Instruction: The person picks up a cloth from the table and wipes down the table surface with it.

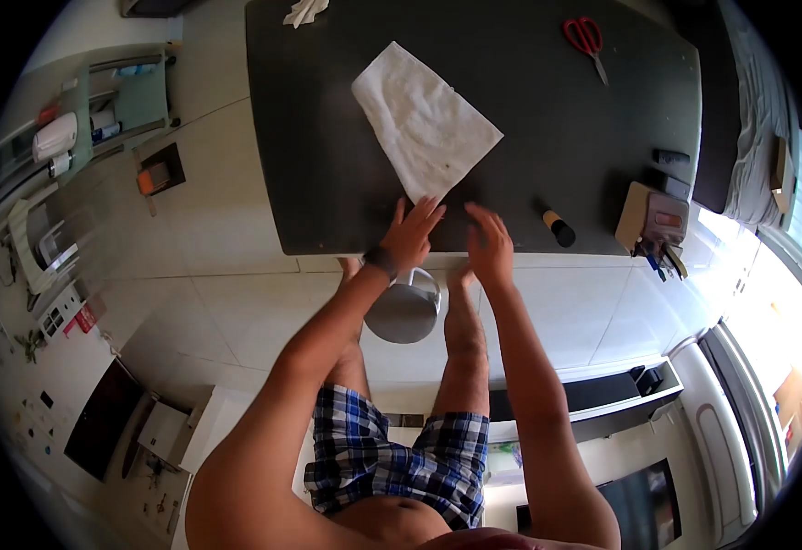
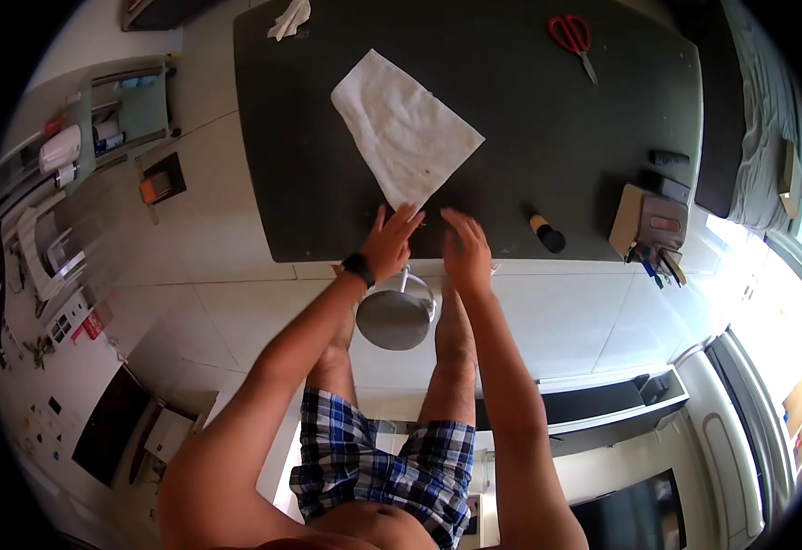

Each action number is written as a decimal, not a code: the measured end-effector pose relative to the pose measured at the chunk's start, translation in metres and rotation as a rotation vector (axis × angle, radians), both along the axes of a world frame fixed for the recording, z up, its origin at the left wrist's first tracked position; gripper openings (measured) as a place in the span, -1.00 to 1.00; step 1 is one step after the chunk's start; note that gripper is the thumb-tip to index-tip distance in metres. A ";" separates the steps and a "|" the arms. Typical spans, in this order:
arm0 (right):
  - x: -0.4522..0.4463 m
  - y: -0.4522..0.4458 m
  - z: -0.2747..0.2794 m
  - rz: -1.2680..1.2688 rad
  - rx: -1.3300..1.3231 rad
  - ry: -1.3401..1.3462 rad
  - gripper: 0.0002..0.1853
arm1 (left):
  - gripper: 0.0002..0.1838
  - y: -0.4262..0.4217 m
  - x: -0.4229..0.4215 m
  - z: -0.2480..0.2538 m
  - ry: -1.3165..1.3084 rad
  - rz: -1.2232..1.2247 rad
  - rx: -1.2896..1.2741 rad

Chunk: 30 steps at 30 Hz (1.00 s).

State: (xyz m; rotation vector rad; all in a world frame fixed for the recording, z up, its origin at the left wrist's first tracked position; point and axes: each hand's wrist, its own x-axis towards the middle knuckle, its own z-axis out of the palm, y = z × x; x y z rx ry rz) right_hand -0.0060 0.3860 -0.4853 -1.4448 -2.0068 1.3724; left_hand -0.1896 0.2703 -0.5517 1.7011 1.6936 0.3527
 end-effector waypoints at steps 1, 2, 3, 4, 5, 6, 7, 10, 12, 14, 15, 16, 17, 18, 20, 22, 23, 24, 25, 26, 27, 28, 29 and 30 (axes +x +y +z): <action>-0.019 0.011 -0.017 0.051 0.162 0.033 -0.59 | -0.16 -0.022 -0.002 0.003 0.011 0.085 -0.020; -0.038 0.022 -0.029 0.126 0.195 0.006 -0.53 | -0.17 -0.044 -0.004 0.007 0.023 0.169 -0.041; -0.058 0.031 -0.039 0.200 0.230 -0.022 -0.46 | -0.18 -0.066 -0.007 0.013 0.039 0.206 -0.086; -0.078 0.039 -0.051 0.198 0.233 -0.018 -0.46 | -0.20 -0.088 -0.010 0.019 0.054 0.243 -0.129; -0.097 0.046 -0.062 0.359 0.308 -0.057 -0.38 | -0.23 -0.110 -0.012 0.023 0.073 0.277 -0.139; -0.111 0.055 -0.072 0.519 0.383 -0.097 -0.30 | -0.28 -0.131 -0.015 0.028 0.053 0.301 -0.166; -0.121 0.064 -0.084 0.519 0.388 -0.093 -0.30 | -0.35 -0.149 -0.018 0.033 0.050 0.339 -0.120; -0.131 0.087 -0.124 0.785 0.626 -0.216 -0.28 | -0.45 -0.201 -0.027 0.060 0.073 0.458 -0.237; -0.135 0.112 -0.115 0.721 0.649 -0.481 -0.37 | -0.47 -0.249 -0.031 0.081 0.105 0.519 -0.318; -0.126 0.145 -0.127 0.514 0.586 -0.431 -0.35 | -0.51 -0.296 -0.028 0.106 0.173 0.580 -0.395; -0.115 0.162 -0.138 0.421 0.531 -0.314 -0.31 | -0.52 -0.315 -0.021 0.120 0.198 0.618 -0.455; -0.110 0.167 -0.139 0.295 0.496 -0.248 -0.25 | -0.52 -0.325 -0.013 0.135 0.177 0.724 -0.528; -0.110 0.173 -0.138 0.169 0.463 -0.178 -0.19 | -0.51 -0.332 -0.006 0.148 0.157 0.831 -0.598; -0.112 0.176 -0.137 0.047 0.544 -0.214 -0.14 | -0.41 -0.337 -0.002 0.157 0.144 0.868 -0.603; -0.127 0.162 -0.143 0.039 0.581 -0.250 -0.14 | -0.33 -0.340 0.013 0.161 0.219 0.838 -0.584; -0.148 0.118 -0.126 0.140 0.556 -0.310 -0.15 | -0.11 -0.327 0.018 0.166 0.325 0.757 -0.629; -0.158 0.089 -0.142 0.219 0.571 -0.289 -0.18 | -0.11 -0.314 0.016 0.164 0.325 0.757 -0.630; -0.164 0.050 -0.150 0.268 0.477 -0.188 -0.21 | -0.09 -0.302 0.014 0.162 0.336 0.755 -0.658; -0.171 0.012 -0.158 0.310 0.375 -0.091 -0.24 | -0.07 -0.296 0.013 0.162 0.346 0.754 -0.686; -0.173 -0.020 -0.153 0.452 0.395 -0.040 -0.27 | -0.08 -0.296 0.011 0.160 0.338 0.718 -0.667; -0.171 -0.049 -0.145 0.591 0.413 0.010 -0.29 | -0.08 -0.295 0.010 0.159 0.339 0.719 -0.664; -0.164 -0.070 -0.146 0.668 0.431 0.048 -0.30 | -0.08 -0.294 0.008 0.158 0.331 0.728 -0.664; -0.159 -0.082 -0.148 0.744 0.446 0.086 -0.31 | -0.09 -0.294 0.008 0.159 0.323 0.735 -0.667; -0.158 -0.077 -0.145 0.741 0.445 0.089 -0.31 | -0.09 -0.296 0.007 0.158 0.327 0.733 -0.667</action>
